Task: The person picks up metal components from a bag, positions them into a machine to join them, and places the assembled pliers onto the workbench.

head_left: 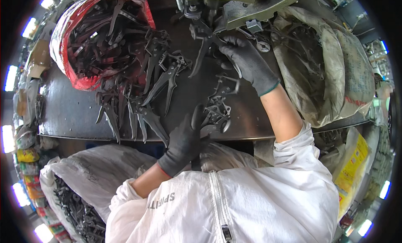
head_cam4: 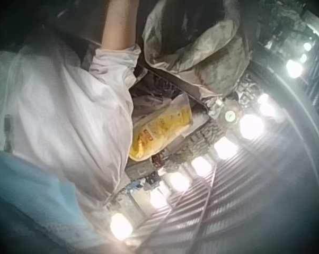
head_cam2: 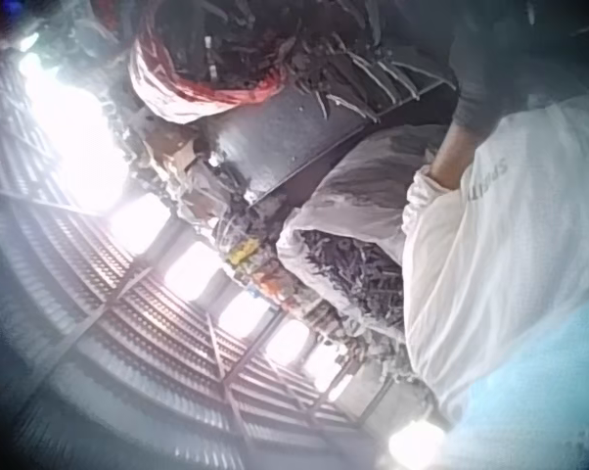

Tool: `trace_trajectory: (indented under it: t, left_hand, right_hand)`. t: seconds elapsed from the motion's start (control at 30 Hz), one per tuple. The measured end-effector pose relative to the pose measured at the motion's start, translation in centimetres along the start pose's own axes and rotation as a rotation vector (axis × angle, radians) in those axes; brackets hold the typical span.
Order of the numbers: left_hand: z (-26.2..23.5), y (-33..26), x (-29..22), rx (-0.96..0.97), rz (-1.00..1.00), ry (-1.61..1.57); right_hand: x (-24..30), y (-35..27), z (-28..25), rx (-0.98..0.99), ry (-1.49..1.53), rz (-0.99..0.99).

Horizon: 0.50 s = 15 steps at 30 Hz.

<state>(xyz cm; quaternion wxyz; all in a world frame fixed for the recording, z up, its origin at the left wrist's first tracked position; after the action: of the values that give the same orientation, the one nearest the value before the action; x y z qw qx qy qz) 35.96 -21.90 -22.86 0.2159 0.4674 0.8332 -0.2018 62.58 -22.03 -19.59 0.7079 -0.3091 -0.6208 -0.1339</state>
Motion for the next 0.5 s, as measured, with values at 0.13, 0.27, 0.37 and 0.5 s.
trace_trajectory:
  t: [0.13, 0.27, 0.37, 0.5]
  left_hand:
    - [-0.5, -1.1, 0.2, -0.086, 0.159, 0.047]
    - [-0.9, 0.6, -2.7, -0.11, 0.335, 0.089]
    - [-0.1, 1.5, -2.0, 0.009, 0.287, 0.121]
    - [-1.1, 1.8, -1.8, -0.018, 0.235, 0.153]
  right_hand:
    - [-0.7, -0.7, 0.1, 0.107, 0.048, 0.103]
    - [-3.1, 0.7, -0.7, 0.178, 0.081, 0.064]
    - [-3.8, 1.0, -0.7, 0.046, 0.024, 0.099]
    - [-5.2, 2.0, 0.2, 0.156, 0.126, 0.058]
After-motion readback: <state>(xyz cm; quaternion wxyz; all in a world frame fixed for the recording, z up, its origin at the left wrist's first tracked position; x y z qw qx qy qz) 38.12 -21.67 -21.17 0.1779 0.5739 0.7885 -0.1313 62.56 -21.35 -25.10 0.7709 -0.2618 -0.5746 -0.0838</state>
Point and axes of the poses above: each hand's wrist, its own y-axis towards the middle knuckle, its own z-axis out of the palm, x = y × z, the point moved 6 cm from there along y, towards the middle knuckle
